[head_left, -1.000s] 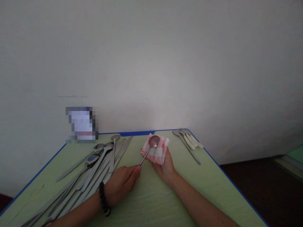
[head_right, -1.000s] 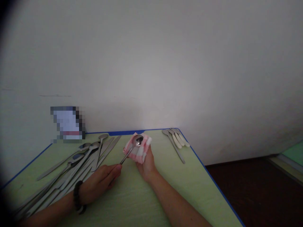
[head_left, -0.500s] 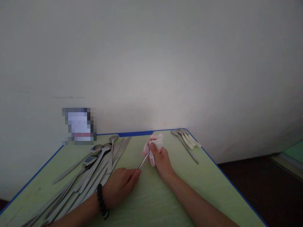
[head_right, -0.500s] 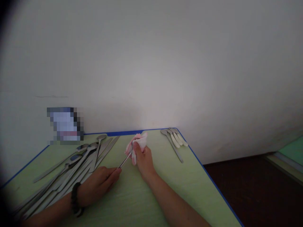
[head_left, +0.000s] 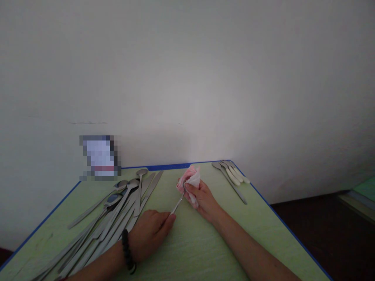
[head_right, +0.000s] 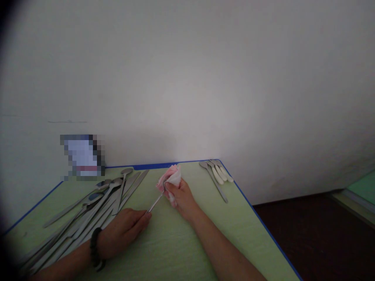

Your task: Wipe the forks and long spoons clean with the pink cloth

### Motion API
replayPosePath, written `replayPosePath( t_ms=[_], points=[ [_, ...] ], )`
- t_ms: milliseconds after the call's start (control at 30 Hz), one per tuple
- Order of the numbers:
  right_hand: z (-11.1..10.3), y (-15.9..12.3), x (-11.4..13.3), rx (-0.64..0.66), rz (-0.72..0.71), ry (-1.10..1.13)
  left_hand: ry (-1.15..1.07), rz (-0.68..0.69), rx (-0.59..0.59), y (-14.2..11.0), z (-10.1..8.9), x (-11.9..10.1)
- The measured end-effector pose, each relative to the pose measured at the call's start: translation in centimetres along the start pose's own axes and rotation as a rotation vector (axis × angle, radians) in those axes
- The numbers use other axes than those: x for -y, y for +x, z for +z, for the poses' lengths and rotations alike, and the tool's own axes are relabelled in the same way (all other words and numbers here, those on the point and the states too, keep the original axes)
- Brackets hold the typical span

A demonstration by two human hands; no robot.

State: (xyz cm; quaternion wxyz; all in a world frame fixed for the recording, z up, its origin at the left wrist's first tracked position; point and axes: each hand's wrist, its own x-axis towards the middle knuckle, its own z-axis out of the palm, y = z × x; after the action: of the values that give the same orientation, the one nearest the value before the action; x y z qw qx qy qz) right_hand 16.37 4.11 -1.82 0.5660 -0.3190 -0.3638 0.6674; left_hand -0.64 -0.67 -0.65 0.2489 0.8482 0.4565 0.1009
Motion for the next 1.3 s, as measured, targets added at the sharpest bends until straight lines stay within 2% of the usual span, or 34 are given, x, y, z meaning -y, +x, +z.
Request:
replayPosePath(
  t_ms=[533,767,1000,1133,1300],
  points=[
    [0.19,0.05,-0.19,0.025,0.001,0.018,0.008,0.024,0.010,-0.10,-0.07,0.02],
    [0.25,0.31,-0.49,-0.113,0.021,0.068,-0.014,0.016,0.018,0.09,-0.34,-0.16],
    [0.26,0.82,-0.23,-0.178,-0.028,0.211,-0.058,0.002,0.014,-0.02,-0.27,-0.06],
    [0.22,0.82,-0.19,-0.176,-0.036,0.208,0.001,0.007,0.006,0.01,-0.15,-0.06],
    [0.22,0.79,-0.24,-0.178,-0.034,0.186,-0.029,0.010,-0.005,0.05,-0.16,-0.07]
  ],
)
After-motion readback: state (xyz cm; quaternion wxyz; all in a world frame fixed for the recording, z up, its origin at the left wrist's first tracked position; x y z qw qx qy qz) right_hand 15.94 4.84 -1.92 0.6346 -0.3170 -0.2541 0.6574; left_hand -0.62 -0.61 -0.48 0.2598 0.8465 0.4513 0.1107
